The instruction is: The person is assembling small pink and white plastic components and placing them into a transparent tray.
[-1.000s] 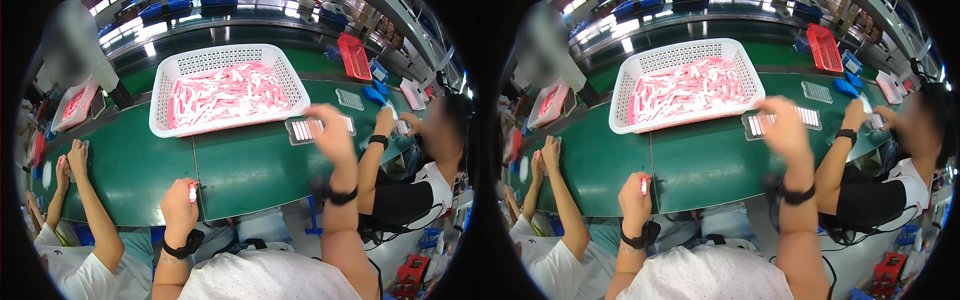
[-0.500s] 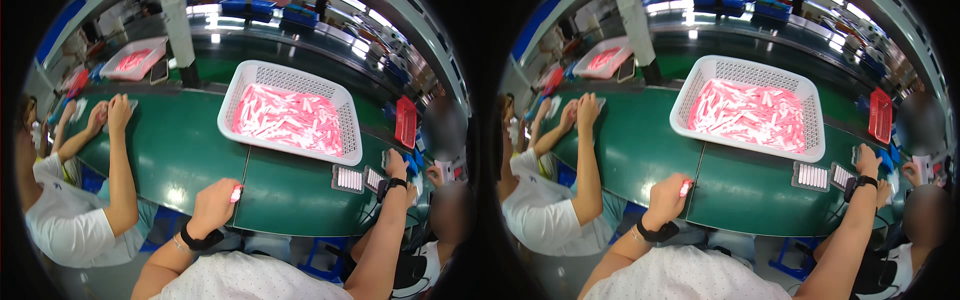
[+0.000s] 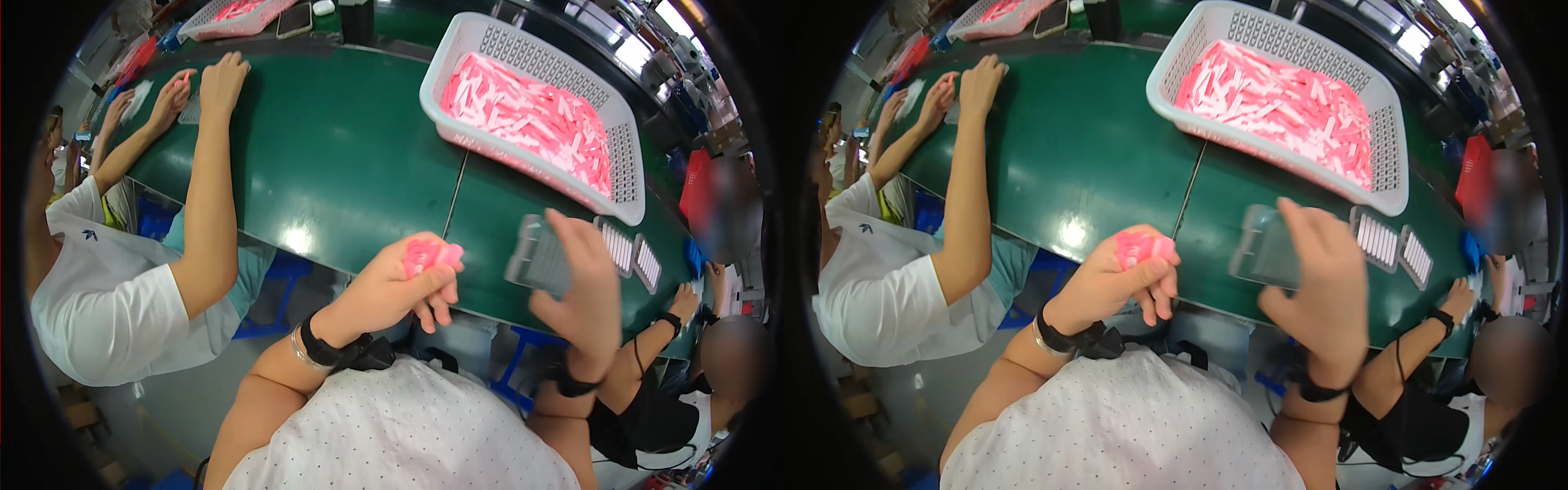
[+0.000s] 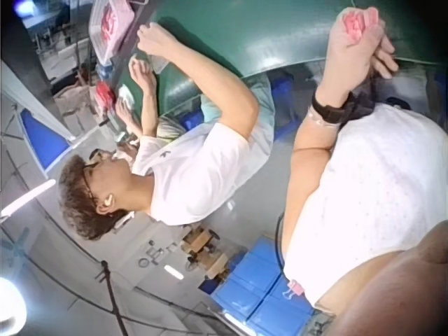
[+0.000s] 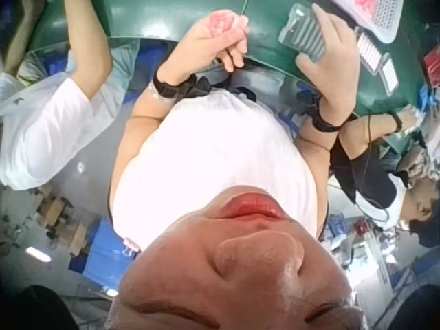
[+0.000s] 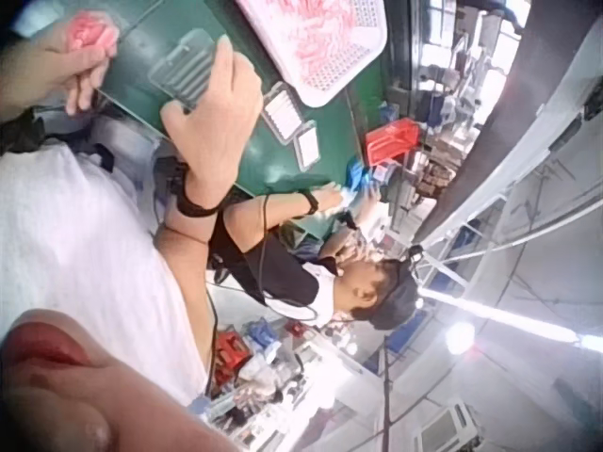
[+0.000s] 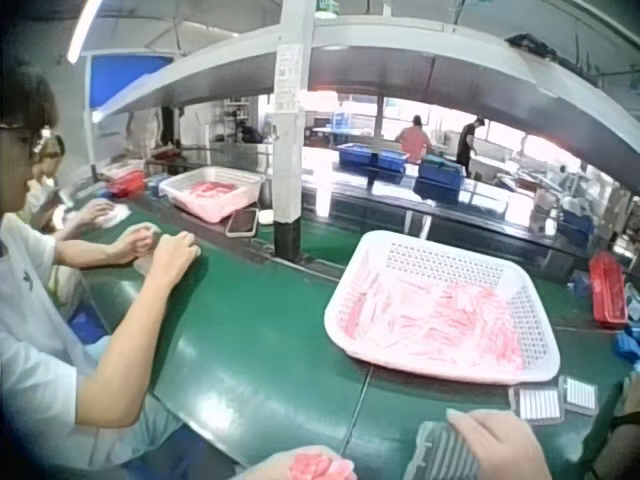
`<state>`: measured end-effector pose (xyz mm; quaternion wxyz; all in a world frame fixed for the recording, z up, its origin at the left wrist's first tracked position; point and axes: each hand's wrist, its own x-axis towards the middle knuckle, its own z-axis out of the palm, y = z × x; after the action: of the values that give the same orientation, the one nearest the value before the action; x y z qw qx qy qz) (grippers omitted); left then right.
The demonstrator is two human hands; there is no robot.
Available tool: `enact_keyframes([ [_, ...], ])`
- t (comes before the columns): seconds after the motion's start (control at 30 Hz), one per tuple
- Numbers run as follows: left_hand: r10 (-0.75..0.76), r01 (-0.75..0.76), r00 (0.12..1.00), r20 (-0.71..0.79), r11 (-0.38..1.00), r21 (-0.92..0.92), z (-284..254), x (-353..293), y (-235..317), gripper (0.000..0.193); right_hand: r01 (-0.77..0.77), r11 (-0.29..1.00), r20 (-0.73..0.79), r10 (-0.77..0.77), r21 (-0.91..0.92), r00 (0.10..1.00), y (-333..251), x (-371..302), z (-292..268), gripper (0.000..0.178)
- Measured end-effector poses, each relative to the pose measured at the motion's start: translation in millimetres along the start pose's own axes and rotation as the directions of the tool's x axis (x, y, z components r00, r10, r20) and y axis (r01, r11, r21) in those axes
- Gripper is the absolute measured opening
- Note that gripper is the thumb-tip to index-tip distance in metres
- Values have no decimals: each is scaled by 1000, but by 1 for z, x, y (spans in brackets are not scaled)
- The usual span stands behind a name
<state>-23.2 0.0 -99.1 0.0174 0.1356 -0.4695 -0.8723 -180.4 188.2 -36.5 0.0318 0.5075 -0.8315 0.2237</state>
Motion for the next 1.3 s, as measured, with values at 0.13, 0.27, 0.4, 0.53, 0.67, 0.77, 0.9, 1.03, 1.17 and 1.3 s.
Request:
enact_keyframes([
  [0.13,-212,214,974,80,977,-10,4,-7,-5,18,-47,997,-13,48,60,999,4,-20,58,69],
  [0.27,-212,213,975,70,977,-15,6,-10,-18,19,30,996,-37,-27,86,999,9,-26,67,59],
  [0.4,-178,179,983,34,984,-22,16,-9,-22,19,95,941,-166,-42,326,985,12,-33,69,38],
  [0.53,-187,188,982,-16,977,103,28,-4,-25,19,13,874,-194,93,486,977,-3,-42,73,23],
  [0.67,-187,194,981,-60,969,154,38,2,-30,19,-200,658,-107,396,726,912,-18,-52,74,22],
  [0.77,-203,211,977,-59,952,221,45,7,-34,23,-193,730,-114,349,656,930,-16,-56,66,26],
  [0.9,-196,190,980,23,969,157,51,10,-42,28,-263,706,-117,440,657,891,-7,-63,65,32],
  [1.03,-235,230,971,44,970,83,55,13,-39,34,-350,454,23,583,819,812,-8,-63,54,31],
  [1.17,-243,239,969,33,965,106,58,17,-40,35,-375,383,67,619,844,782,-3,-71,55,26],
  [1.3,-232,228,972,27,968,103,59,19,-43,33,-311,589,-57,522,746,851,6,-76,60,14],
])
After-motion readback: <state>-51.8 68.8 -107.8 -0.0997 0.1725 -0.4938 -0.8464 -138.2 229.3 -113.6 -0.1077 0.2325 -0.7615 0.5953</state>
